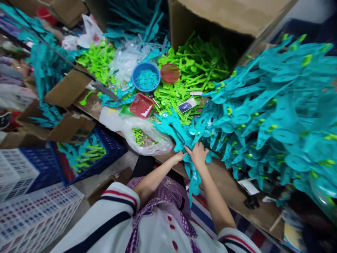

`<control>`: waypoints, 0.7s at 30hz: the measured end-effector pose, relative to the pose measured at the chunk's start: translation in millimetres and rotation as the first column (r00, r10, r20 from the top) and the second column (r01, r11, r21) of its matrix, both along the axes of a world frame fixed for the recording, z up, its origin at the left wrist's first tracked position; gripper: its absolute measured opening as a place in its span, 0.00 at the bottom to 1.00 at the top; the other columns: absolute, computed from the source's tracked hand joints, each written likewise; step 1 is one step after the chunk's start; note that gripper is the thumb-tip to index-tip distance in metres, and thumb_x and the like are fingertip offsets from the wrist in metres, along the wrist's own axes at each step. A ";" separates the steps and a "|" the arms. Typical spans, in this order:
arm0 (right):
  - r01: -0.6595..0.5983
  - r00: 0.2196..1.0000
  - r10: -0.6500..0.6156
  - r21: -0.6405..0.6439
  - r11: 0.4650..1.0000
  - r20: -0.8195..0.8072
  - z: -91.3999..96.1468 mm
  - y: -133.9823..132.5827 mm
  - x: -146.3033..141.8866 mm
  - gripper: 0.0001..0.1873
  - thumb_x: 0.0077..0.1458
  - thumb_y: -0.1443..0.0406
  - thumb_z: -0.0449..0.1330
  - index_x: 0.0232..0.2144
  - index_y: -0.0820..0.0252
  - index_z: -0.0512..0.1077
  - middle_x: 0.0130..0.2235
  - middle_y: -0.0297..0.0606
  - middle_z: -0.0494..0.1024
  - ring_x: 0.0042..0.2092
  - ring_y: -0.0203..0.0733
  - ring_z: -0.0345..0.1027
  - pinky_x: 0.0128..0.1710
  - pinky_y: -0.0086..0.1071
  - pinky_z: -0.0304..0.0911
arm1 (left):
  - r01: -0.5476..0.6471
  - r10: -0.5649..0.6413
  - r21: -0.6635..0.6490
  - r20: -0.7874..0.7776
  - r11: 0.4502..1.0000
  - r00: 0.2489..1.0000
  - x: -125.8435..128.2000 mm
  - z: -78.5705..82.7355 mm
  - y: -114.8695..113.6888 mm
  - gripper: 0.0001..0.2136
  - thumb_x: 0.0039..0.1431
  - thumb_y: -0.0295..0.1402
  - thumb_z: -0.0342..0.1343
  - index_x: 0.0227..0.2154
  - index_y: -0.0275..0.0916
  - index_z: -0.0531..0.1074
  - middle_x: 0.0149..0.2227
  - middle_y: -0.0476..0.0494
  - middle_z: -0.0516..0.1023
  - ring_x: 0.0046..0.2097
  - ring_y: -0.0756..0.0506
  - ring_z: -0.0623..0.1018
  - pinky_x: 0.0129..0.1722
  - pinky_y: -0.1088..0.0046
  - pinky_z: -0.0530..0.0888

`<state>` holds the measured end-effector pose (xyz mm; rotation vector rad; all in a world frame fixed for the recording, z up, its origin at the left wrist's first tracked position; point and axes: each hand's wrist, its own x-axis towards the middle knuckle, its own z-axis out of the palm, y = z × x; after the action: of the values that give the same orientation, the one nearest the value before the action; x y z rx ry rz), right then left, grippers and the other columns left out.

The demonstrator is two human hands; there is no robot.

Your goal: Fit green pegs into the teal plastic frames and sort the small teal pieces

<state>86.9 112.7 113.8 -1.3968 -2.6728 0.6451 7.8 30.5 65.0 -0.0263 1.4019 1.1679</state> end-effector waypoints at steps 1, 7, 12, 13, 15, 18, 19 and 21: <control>0.006 0.999 -0.006 0.003 1.000 0.031 -3.9 2.6 1.5 0.34 0.62 0.45 0.53 0.51 0.73 0.69 0.43 0.59 0.73 0.45 0.57 0.66 0.45 0.46 0.54 | 0.018 -0.018 -0.006 0.046 1.000 0.999 -2.5 -3.0 -1.1 0.12 0.49 0.37 0.68 0.30 0.36 0.74 0.33 0.38 0.79 0.47 0.38 0.78 0.53 0.53 0.73; -0.170 0.973 0.162 0.041 0.985 0.162 -18.0 9.7 8.6 0.31 0.65 0.52 0.51 0.60 0.70 0.63 0.47 0.58 0.74 0.49 0.58 0.67 0.48 0.48 0.57 | 0.101 -0.100 0.028 -0.014 0.995 0.995 -10.4 6.8 -40.4 0.05 0.54 0.34 0.63 0.30 0.38 0.76 0.34 0.38 0.81 0.38 0.43 0.80 0.42 0.61 0.78; -0.320 0.944 0.303 0.148 0.936 0.129 -18.0 20.7 23.2 0.30 0.67 0.52 0.48 0.65 0.61 0.60 0.51 0.56 0.73 0.50 0.57 0.68 0.50 0.51 0.58 | 0.112 -0.111 -0.021 -0.409 0.993 0.906 -77.8 30.1 -128.9 0.07 0.49 0.31 0.64 0.34 0.45 0.79 0.37 0.42 0.80 0.38 0.43 0.78 0.46 0.58 0.76; -0.344 0.938 0.327 0.171 0.923 0.118 -18.1 23.4 26.9 0.31 0.67 0.51 0.48 0.65 0.61 0.59 0.52 0.55 0.73 0.52 0.58 0.67 0.51 0.52 0.58 | 0.142 -0.160 -0.082 -0.670 0.986 0.725 -103.0 31.3 -144.8 0.06 0.53 0.33 0.62 0.35 0.45 0.78 0.36 0.43 0.79 0.39 0.42 0.78 0.47 0.58 0.76; -0.373 0.928 0.362 0.224 0.900 0.091 -19.0 28.5 34.1 0.32 0.67 0.49 0.45 0.65 0.60 0.58 0.54 0.56 0.72 0.54 0.59 0.66 0.52 0.52 0.59 | 0.078 -0.193 -0.176 -0.888 0.981 0.418 -156.6 27.0 -165.4 0.08 0.58 0.34 0.56 0.40 0.41 0.76 0.41 0.39 0.78 0.47 0.39 0.78 0.53 0.53 0.73; -0.382 0.920 0.389 0.320 0.867 0.046 -19.9 31.5 43.7 0.32 0.68 0.47 0.41 0.63 0.61 0.61 0.56 0.56 0.72 0.57 0.58 0.66 0.55 0.52 0.57 | 0.000 -0.339 -0.341 -0.932 0.940 0.126 -217.4 4.4 -167.1 0.18 0.61 0.32 0.55 0.52 0.31 0.69 0.58 0.25 0.70 0.63 0.31 0.68 0.62 0.49 0.65; -0.376 0.920 0.391 0.352 0.857 0.030 -19.5 30.1 46.5 0.32 0.68 0.48 0.41 0.64 0.61 0.60 0.56 0.55 0.72 0.58 0.58 0.65 0.55 0.51 0.56 | -0.011 -0.400 -0.401 -0.915 0.916 0.054 -227.3 -5.8 -163.0 0.20 0.61 0.32 0.56 0.54 0.28 0.67 0.61 0.21 0.66 0.66 0.29 0.64 0.64 0.47 0.62; -0.344 0.926 0.378 0.411 0.844 -0.003 -17.4 22.9 51.4 0.31 0.69 0.50 0.41 0.66 0.60 0.58 0.58 0.54 0.72 0.59 0.58 0.66 0.56 0.51 0.56 | 0.018 -0.503 -0.504 -0.863 0.863 -0.040 -232.2 -25.8 -154.0 0.20 0.62 0.33 0.56 0.53 0.26 0.68 0.63 0.17 0.62 0.69 0.24 0.57 0.66 0.43 0.56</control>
<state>138.3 135.6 96.4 -0.7509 -2.8032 0.1365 -224.4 -123.6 39.2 1.0588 2.7527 0.3644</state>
